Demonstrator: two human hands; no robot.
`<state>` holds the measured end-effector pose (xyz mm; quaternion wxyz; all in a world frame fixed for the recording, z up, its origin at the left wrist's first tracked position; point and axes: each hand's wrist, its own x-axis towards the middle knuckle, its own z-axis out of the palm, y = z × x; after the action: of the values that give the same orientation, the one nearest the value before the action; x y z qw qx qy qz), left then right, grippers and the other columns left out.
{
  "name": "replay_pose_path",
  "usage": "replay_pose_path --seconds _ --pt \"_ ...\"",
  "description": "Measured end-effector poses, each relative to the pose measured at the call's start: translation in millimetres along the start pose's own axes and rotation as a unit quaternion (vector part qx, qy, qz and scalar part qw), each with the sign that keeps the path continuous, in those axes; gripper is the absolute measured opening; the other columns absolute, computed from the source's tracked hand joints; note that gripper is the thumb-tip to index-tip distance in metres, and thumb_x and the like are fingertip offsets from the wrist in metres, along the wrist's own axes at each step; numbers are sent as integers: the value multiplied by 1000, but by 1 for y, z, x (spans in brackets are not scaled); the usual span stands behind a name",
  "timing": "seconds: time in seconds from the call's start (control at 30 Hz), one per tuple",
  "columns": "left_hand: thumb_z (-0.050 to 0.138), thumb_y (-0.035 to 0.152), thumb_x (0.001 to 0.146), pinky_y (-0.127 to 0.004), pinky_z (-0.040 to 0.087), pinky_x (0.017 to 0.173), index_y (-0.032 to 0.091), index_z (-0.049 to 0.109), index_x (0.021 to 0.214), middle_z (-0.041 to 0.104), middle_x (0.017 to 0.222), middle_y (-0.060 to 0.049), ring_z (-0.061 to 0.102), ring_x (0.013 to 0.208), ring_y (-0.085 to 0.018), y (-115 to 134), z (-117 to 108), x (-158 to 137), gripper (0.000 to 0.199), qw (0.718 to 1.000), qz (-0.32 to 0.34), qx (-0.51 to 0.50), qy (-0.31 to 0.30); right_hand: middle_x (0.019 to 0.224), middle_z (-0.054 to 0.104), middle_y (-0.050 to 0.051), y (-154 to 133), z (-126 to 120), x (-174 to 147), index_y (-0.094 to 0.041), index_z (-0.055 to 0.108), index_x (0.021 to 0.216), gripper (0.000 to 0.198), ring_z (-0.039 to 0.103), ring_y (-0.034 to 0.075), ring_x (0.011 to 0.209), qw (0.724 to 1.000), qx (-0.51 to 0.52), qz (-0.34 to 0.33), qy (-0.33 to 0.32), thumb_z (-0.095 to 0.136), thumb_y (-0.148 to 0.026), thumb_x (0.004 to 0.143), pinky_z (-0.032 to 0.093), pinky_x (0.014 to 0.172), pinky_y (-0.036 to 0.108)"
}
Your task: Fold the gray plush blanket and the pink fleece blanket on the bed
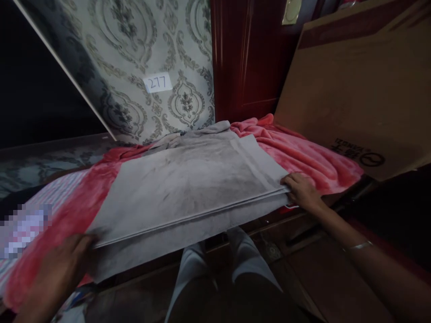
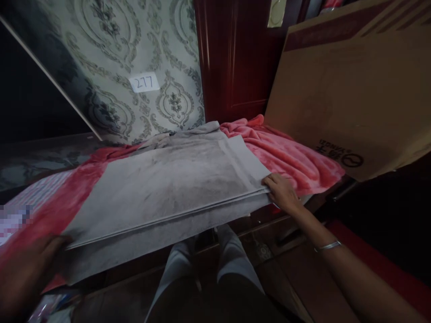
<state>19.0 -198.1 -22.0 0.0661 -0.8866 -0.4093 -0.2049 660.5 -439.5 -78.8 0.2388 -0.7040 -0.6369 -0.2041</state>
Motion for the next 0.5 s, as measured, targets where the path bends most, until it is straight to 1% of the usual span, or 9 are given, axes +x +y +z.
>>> replay_pose_path --seconds 0.03,0.1,0.17,0.2,0.27,0.33,0.4,0.5 --pt "38 39 67 -58 53 73 77 40 126 74 78 19 68 78 -37 6 3 -4 70 1000 -11 -16 -7 89 63 10 0 4 -5 -24 61 91 30 59 30 85 1000 4 6 -7 51 -10 67 49 72 42" --pt "40 37 67 -58 54 72 70 61 113 73 73 8 67 78 -38 16 7 -7 60 999 -35 -32 14 90 63 9 0 11 -12 -25 61 92 32 59 31 86 1000 7 21 -9 51 -9 66 50 73 44" --pt "43 37 67 -59 54 69 61 72 95 70 68 0 65 76 -40 23 8 -7 47 999 -42 -11 24 93 63 10 0 14 -16 -26 61 94 34 59 32 89 1000 7 30 -4 51 -9 66 50 75 45" --pt "44 38 67 -59 53 68 57 74 86 68 67 -1 64 75 -40 24 8 -6 40 999 -43 2 29 94 63 10 1 14 -17 -26 61 95 34 59 32 90 999 7 31 -2 51 -9 66 50 76 45" --pt "45 40 67 -57 53 68 49 71 72 67 68 -3 63 75 -39 23 10 -5 28 999 -40 14 33 94 63 10 3 14 -20 -25 61 96 35 59 32 91 999 9 37 -3 52 -9 67 51 77 46" --pt "46 41 68 -56 53 69 44 67 66 67 69 -2 63 75 -38 19 14 -6 22 999 -43 8 32 94 63 10 5 13 -25 -25 62 98 34 60 33 91 999 18 45 -1 51 -11 69 51 78 47" --pt "45 42 68 -55 54 70 41 64 67 68 71 -1 63 75 -37 13 18 -10 19 999 -43 -10 23 95 64 11 8 11 -32 -25 63 100 32 61 32 92 998 34 48 1 50 -13 73 52 80 49" --pt "47 44 73 -50 56 76 39 64 79 71 84 0 65 83 -32 4 16 -16 19 998 -41 -49 10 98 66 10 11 1 -41 -24 64 103 25 63 31 93 997 62 35 -10 51 -24 82 53 82 49"
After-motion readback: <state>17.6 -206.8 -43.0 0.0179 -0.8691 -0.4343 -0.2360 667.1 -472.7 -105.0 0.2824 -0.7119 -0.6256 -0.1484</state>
